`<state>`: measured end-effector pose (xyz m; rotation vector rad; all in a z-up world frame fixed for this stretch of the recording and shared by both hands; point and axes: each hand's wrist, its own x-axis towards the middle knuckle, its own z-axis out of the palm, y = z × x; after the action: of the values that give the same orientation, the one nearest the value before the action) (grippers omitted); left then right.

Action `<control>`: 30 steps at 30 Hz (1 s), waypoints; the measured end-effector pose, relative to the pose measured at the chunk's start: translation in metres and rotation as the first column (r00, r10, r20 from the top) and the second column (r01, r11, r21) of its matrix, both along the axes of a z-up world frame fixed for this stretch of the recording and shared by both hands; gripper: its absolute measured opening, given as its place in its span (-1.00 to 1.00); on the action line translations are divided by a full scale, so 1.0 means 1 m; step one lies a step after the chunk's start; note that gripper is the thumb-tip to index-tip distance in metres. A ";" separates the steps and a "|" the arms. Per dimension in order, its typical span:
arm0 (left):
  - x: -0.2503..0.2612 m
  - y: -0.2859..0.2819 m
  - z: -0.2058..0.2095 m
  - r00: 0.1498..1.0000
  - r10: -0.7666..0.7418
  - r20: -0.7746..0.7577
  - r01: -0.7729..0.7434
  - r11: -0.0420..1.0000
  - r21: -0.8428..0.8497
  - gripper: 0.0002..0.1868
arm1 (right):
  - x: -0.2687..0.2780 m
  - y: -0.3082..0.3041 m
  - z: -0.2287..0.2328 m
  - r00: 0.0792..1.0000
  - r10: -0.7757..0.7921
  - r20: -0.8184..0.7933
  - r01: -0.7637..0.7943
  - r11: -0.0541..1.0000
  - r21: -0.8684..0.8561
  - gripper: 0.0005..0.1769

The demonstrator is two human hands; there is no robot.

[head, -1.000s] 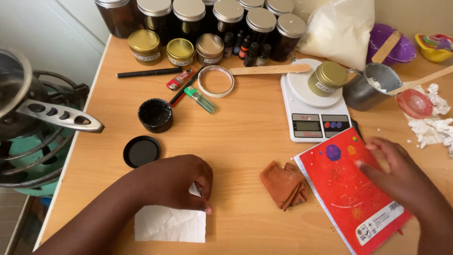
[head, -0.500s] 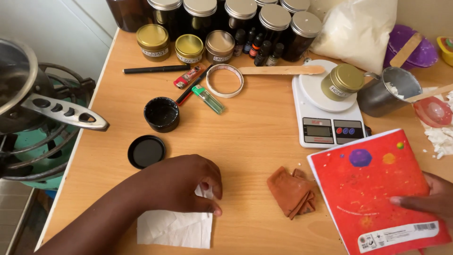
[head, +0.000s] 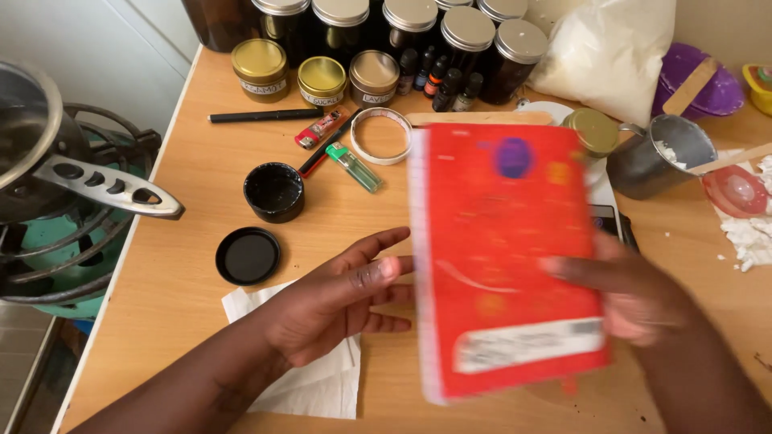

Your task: Preparing candle making materials by stirring wax flakes, cleaning equipment, and recording notes in a notebook.

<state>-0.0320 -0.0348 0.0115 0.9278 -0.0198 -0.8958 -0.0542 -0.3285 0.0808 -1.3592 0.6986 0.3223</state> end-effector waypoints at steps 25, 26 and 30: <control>0.046 0.030 0.019 0.888 0.436 -0.148 -0.389 0.883 0.264 -0.48 | -0.068 -0.169 -0.162 0.281 0.959 -0.046 -0.341 0.054 -0.939 -0.20; 0.047 0.031 0.019 0.890 0.433 -0.146 -0.386 0.883 0.265 -0.48 | -0.062 -0.161 -0.143 0.284 0.958 -0.044 -0.339 0.057 -0.939 -0.20; 0.046 0.027 0.009 0.893 0.428 -0.137 -0.391 0.890 0.233 -0.51 | -0.047 -0.108 -0.067 0.601 0.770 -0.215 -0.414 0.069 -0.908 -0.27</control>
<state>0.0144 -0.0076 0.0209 0.9833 0.4224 -0.5874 -0.1010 -0.4362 0.0139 -2.7780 -0.1944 0.3625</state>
